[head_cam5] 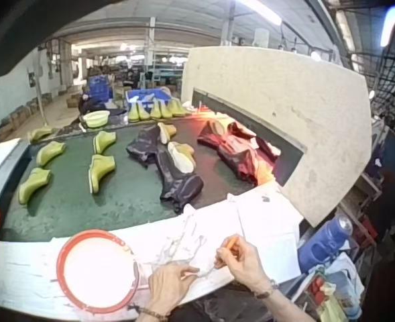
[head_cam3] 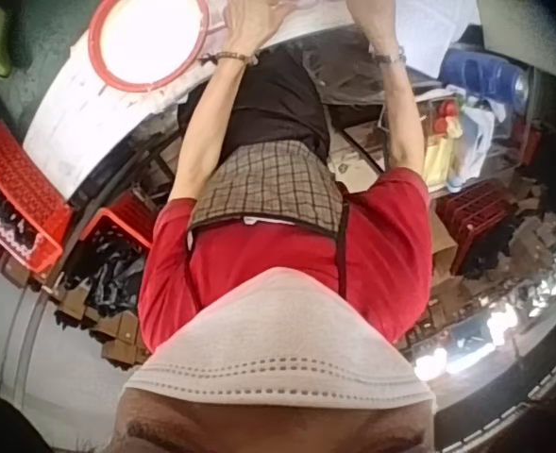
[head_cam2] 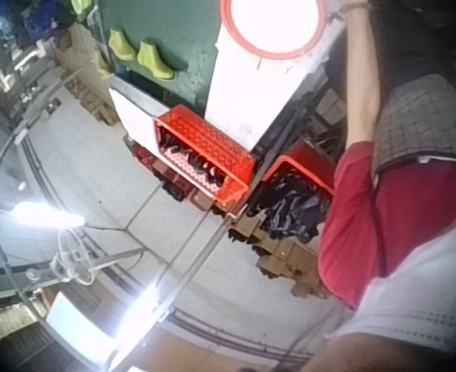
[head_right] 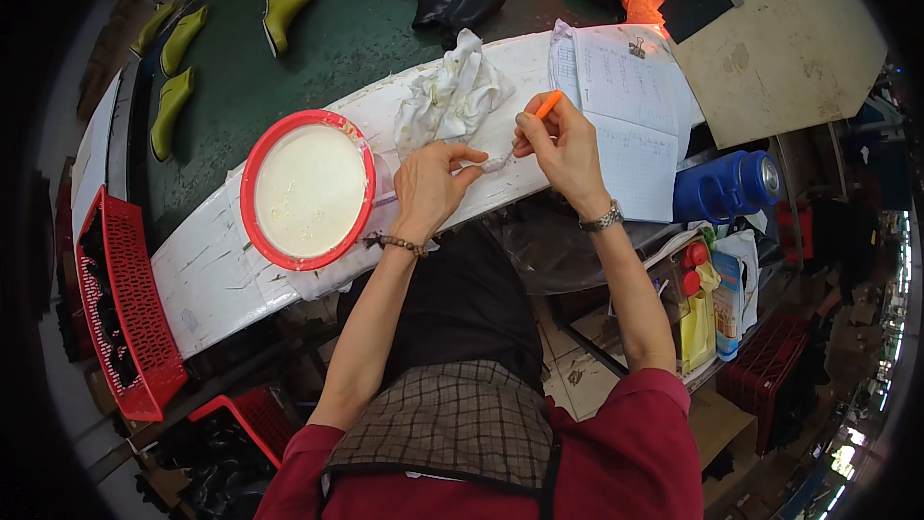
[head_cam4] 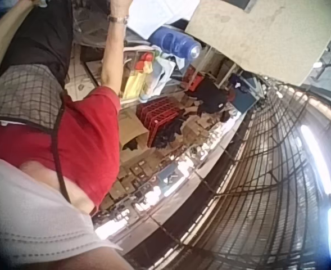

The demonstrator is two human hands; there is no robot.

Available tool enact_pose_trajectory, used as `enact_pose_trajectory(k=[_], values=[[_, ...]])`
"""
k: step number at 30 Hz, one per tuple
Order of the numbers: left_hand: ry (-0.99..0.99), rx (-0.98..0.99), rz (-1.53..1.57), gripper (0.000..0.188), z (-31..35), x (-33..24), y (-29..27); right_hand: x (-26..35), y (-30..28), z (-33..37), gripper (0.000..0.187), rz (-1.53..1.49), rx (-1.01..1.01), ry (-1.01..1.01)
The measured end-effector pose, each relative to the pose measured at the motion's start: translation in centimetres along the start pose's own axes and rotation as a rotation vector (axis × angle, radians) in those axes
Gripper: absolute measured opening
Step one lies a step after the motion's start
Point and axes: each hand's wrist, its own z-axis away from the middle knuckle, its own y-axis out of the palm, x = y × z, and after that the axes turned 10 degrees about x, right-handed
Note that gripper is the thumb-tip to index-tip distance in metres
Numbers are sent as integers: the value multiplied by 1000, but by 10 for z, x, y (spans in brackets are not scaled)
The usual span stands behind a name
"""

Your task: Applying white adhesive to the bottom edges of shoe uppers using a small brush.

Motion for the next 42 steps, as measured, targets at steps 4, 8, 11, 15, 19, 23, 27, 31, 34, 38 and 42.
enact_pose_trajectory(k=[4, 8, 11, 15, 19, 23, 27, 31, 34, 38, 42], values=[[-16, 12, 85, 20, 0, -1, -2, -1, 12, 9, 10, 34, -5, -111], [28, -18, 60, 20, -2, 1, 1, -11, 10, 12, 12, 192, 18, -172], [-52, 53, 50, 21, -2, -2, -3, -11, 8, 10, 13, 193, 46, -189], [-26, 11, 39, 21, -1, 2, -2, -13, 11, 11, 12, 116, 23, -167], [-20, 38, 50, 22, -2, 0, -3, -11, 13, 13, 12, 217, 57, -168], [-32, 37, 41, 22, -1, -2, -4, -12, 15, 9, 14, 278, 75, -164], [-34, 34, 52, 21, -1, 0, -1, -28, -1, -14, 15, -19, 138, 195], [-28, 33, 43, 21, -2, 2, 0, -20, -1, -3, 14, -19, 38, 96], [-34, 43, 53, 21, -2, 2, -2, -10, 6, 8, 11, 66, 41, -37], [-23, 34, 41, 21, -2, 0, -3, -18, 16, 13, 13, 191, 6, -195], [-29, 58, 49, 21, -3, 0, -2, -18, 20, 13, 14, 339, 14, -225]])
